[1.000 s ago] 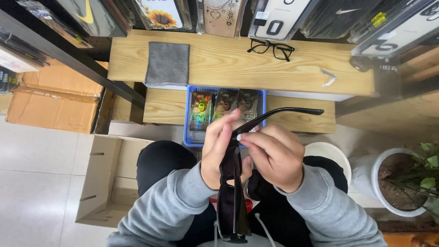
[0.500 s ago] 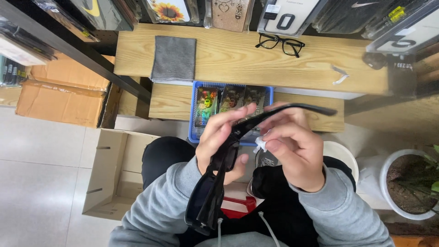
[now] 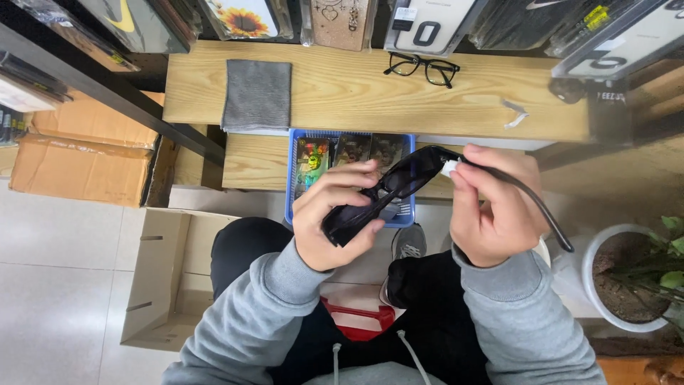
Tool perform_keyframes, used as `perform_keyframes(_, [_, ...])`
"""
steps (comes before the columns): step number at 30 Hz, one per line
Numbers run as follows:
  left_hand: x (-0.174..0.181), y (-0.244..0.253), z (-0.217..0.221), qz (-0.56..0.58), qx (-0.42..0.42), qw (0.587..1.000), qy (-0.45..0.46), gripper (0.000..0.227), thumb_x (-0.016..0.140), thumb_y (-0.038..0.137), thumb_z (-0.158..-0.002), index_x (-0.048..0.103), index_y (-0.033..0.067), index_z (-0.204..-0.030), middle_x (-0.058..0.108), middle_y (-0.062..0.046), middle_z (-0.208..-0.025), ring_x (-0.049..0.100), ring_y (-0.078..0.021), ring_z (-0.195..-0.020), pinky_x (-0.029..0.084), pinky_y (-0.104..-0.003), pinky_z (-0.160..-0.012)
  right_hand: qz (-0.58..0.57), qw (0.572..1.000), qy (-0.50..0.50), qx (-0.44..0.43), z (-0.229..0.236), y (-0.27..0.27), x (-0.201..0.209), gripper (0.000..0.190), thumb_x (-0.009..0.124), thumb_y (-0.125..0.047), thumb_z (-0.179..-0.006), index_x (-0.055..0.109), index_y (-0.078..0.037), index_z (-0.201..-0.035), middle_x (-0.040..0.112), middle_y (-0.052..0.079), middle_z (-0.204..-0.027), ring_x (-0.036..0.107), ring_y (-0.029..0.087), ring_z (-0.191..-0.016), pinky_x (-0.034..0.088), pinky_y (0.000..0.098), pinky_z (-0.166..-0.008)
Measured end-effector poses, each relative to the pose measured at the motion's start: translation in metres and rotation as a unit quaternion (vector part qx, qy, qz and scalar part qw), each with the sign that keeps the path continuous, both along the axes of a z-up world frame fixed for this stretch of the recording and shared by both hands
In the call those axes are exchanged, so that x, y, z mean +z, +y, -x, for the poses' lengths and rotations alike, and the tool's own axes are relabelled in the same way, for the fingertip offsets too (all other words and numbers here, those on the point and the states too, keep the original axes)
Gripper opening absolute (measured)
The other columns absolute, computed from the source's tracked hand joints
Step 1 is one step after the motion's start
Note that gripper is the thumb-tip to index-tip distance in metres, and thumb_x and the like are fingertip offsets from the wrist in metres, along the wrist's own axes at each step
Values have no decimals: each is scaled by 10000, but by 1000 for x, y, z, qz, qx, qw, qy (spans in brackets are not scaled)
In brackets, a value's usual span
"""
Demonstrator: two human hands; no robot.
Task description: Cleaning a pair of black sunglasses using a small white cloth or tissue to remove smudges from the lenses and frame.
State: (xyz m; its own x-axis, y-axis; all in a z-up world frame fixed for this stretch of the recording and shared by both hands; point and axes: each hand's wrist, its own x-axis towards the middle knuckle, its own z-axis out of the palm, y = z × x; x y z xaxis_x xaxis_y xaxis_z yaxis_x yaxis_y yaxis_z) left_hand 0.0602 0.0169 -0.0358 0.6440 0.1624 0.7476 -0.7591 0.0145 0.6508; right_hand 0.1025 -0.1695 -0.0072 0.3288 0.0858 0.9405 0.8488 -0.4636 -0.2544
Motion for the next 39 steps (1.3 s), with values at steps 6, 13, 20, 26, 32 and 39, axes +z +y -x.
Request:
perform_keyframes(6, [-7,-1,-3,-31,-28,997,69,111,756,51,-819,672,-22,-812,699,-224,-1039,652,-454,-1086,532,-561,-906,39,998,42,17,-21,-17,1,92,743,91,-931,703,98,-849,705,223,-890,690,379,-839,557,414,-774])
perform_keyframes(13, [-16,-2,-2,33,-79,982,168,173,701,127,-904,683,-24,-987,661,-184,-1114,553,-392,-1242,442,-523,-1043,39,984,158,75,-27,-25,-4,72,712,86,-944,686,78,-878,713,233,-948,680,361,-828,538,407,-748])
perform_keyframes(20, [-17,-3,3,68,-125,977,161,215,806,38,-777,704,-11,-960,647,-181,-1112,555,-389,-1231,428,-530,-1065,-64,964,226,123,-21,-26,-7,81,664,38,-970,649,86,-906,686,285,-1046,666,312,-962,530,388,-831])
perform_keyframes(26, [-17,6,5,14,-168,973,156,212,798,167,-803,670,121,-966,620,-59,-1156,579,-326,-1247,486,-516,-1150,-159,910,322,209,-16,-37,-12,105,607,-188,-984,612,-84,-971,638,201,-1131,634,314,-1117,509,446,-1070])
perform_keyframes(32, [-24,6,1,61,-185,962,190,260,775,7,-799,562,131,-880,627,-77,-1081,601,-330,-1217,545,-378,-946,-69,948,267,157,-8,-43,4,180,608,-182,-963,604,-32,-865,641,173,-1005,605,284,-990,500,424,-974])
perform_keyframes(39, [-30,3,1,164,-62,958,225,343,590,369,-988,598,29,-1024,680,-126,-872,729,-326,-874,621,-459,-857,57,945,233,222,24,-42,18,75,664,-117,-825,651,-46,-846,680,137,-943,666,234,-899,599,285,-788])
